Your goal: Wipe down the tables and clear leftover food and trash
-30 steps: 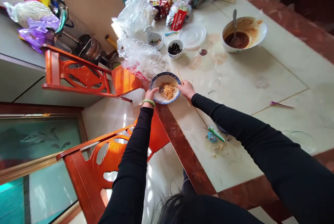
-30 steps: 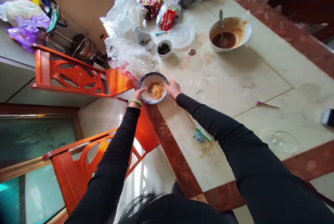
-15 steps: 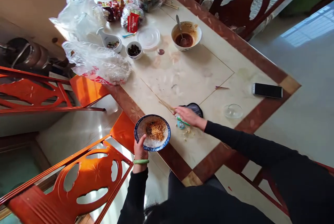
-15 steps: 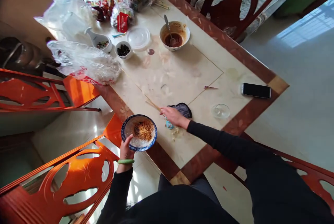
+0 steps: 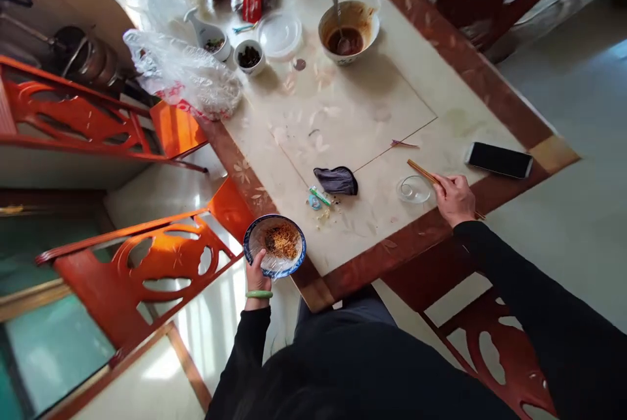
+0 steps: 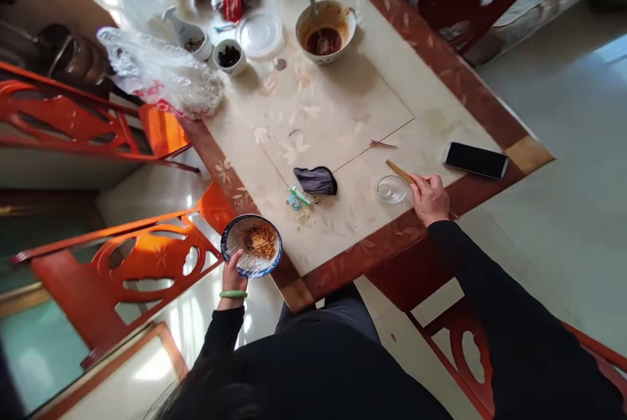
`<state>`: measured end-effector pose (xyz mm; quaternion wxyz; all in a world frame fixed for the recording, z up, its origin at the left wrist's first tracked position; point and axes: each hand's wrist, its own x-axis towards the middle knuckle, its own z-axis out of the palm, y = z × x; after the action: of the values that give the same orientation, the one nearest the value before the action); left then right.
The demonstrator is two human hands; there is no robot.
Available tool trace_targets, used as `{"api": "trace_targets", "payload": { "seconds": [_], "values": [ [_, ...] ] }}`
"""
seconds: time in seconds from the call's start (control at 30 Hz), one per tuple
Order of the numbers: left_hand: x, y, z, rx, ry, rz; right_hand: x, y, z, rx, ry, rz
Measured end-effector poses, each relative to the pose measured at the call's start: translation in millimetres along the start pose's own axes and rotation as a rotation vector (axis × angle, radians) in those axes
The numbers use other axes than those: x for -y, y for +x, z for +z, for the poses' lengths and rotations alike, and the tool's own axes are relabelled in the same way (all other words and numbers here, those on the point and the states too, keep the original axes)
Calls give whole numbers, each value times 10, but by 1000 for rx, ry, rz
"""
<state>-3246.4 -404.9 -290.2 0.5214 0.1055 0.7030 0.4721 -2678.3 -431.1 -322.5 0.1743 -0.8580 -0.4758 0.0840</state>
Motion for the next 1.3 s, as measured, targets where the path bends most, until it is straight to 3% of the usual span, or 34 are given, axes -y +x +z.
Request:
{"api": "trace_targets", "payload": {
  "seconds": [0.2,0.27,0.33,0.4,0.43,0.53,0.63,0.73,0.83,0.93,1.07,1.2,1.3],
  "values": [
    [335,-355,-252,-134,-74,-45,-240,-15,352,-82,-56,-124],
    [415,-415,-333,-166,-91,-48,-303,45,355,-167,-12,-145],
    [463,-440,-411,-168,-101,-50,-206,103,282,-281,57,-190],
    [477,-430,-493,-153,-112,-46,121,129,188,-322,137,-312],
    [471,-414,-541,-147,-117,-40,364,128,161,-275,178,-407],
    [411,-325,-725,-159,-142,-20,1224,94,273,47,271,-671],
    [313,-191,-982,-189,-157,-14,1871,87,653,280,317,-744],
    [234,-18,-1251,-212,-155,-16,2092,121,1030,275,348,-674],
    [240,190,-1422,-278,-131,-6,2098,101,1196,206,336,-582],
    [362,407,-1423,-308,-90,12,2142,-63,1215,162,271,-502],
    [625,629,-1210,-228,-50,-18,2342,-462,1266,174,269,-501],
    [823,727,-976,-133,-17,-38,2617,-878,1332,272,342,-600],
    [871,754,-907,-69,9,-19,2762,-1020,1228,398,413,-694]
  ]
}}
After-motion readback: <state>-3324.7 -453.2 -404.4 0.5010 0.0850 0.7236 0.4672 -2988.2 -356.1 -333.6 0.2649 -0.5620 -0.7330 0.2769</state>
